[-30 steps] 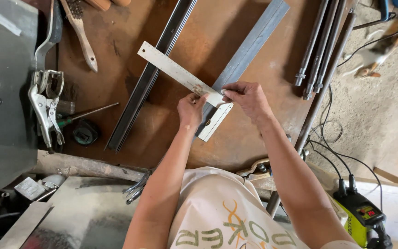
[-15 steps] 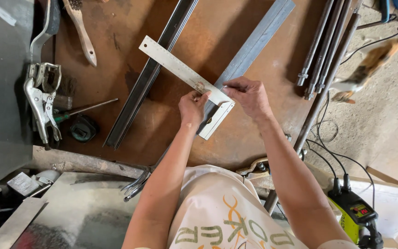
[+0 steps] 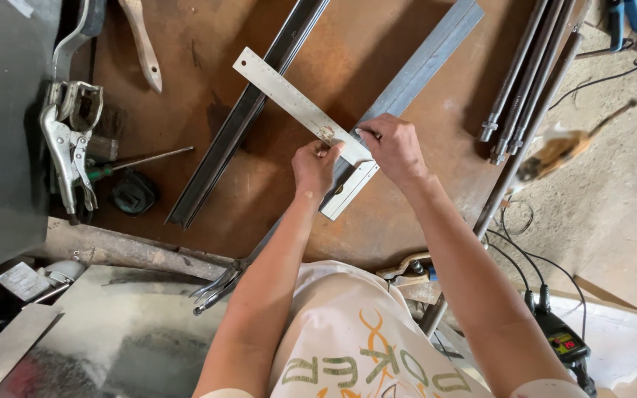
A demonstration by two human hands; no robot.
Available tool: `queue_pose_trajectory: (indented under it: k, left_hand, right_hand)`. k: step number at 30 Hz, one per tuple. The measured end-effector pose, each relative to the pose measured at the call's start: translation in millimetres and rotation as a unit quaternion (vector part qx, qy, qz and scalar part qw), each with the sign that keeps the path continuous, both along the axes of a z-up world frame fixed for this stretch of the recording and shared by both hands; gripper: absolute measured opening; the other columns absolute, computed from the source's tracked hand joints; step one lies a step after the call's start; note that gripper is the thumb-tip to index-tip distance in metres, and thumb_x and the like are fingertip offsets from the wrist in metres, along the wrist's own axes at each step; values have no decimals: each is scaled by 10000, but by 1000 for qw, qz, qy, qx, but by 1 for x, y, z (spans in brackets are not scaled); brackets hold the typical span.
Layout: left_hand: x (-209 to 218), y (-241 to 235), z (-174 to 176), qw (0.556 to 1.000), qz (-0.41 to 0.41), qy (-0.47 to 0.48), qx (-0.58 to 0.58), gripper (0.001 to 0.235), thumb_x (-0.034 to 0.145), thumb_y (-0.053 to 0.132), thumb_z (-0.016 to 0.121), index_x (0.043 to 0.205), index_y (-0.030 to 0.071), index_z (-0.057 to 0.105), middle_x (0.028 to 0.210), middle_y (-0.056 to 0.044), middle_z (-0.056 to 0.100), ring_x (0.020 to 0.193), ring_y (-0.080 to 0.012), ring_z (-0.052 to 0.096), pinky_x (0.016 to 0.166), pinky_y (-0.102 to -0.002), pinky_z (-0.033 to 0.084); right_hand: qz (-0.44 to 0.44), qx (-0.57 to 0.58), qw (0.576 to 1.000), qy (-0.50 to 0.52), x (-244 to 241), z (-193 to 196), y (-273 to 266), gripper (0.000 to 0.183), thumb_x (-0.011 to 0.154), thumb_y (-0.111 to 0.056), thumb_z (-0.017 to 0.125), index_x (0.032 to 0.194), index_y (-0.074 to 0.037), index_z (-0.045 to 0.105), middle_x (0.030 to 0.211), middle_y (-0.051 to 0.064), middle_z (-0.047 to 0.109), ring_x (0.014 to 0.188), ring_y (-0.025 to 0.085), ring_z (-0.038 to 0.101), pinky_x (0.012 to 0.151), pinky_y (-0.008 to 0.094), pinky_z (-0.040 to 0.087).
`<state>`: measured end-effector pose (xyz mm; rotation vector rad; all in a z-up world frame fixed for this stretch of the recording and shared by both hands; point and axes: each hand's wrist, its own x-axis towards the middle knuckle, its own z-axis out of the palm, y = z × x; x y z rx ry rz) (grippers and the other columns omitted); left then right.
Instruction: The recorder uses a tape measure and a try square to measure and mark metal bars on a workbench.
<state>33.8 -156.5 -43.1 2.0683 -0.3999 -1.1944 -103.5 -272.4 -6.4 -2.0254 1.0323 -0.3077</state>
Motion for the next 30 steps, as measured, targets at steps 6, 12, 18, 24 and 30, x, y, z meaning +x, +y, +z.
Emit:
queue_pose_trajectory:
  k: [6, 12, 18, 24, 30]
  left_hand:
    - [1, -1, 4, 1000, 14, 16, 6, 276, 848, 287, 812, 930, 26, 776, 808, -110, 765, 700, -195, 703, 667, -350, 543]
    - [0, 0, 1, 1000, 10, 19, 7, 278, 865, 268, 821, 933, 4, 770, 776, -129, 749, 670, -208, 628, 653, -355, 529]
    - [-1, 1, -1, 999, 26, 37, -21, 242, 857, 248, 801, 943, 23, 782, 789, -85, 773, 672, -128, 657, 649, -313, 532]
    - [-1, 2, -7, 1000, 7, 30, -1, 288, 885, 273, 807, 932, -10, 775, 768, -110, 759, 654, -163, 616, 638, -331, 515]
    - [3, 0, 1, 999, -10, 32, 1, 259, 863, 274, 806, 963, 36, 783, 785, -105, 767, 667, -157, 656, 667, -325, 532]
  right_hand:
    - [48, -38, 998, 5, 12, 6, 4, 137, 877, -21, 758, 1014, -17, 767, 997, 138, 735, 867, 314, 717, 762, 380, 583]
    - [62, -81, 994, 34, 16, -4, 6, 70, 867, -47, 770, 936, -39, 775, 939, 111, 721, 818, 306, 712, 717, 392, 586]
    - [87, -88, 991, 54, 17, -4, 3, 49, 877, -57, 748, 917, -48, 773, 923, 100, 699, 797, 311, 697, 694, 409, 578]
    - [141, -112, 978, 107, -13, -13, 8, 42, 887, -43, 726, 847, -42, 739, 891, 116, 670, 824, 314, 685, 724, 421, 579]
    - [90, -54, 991, 87, -78, 4, 19, 67, 884, -66, 726, 942, -44, 754, 974, 113, 712, 827, 274, 700, 747, 393, 595]
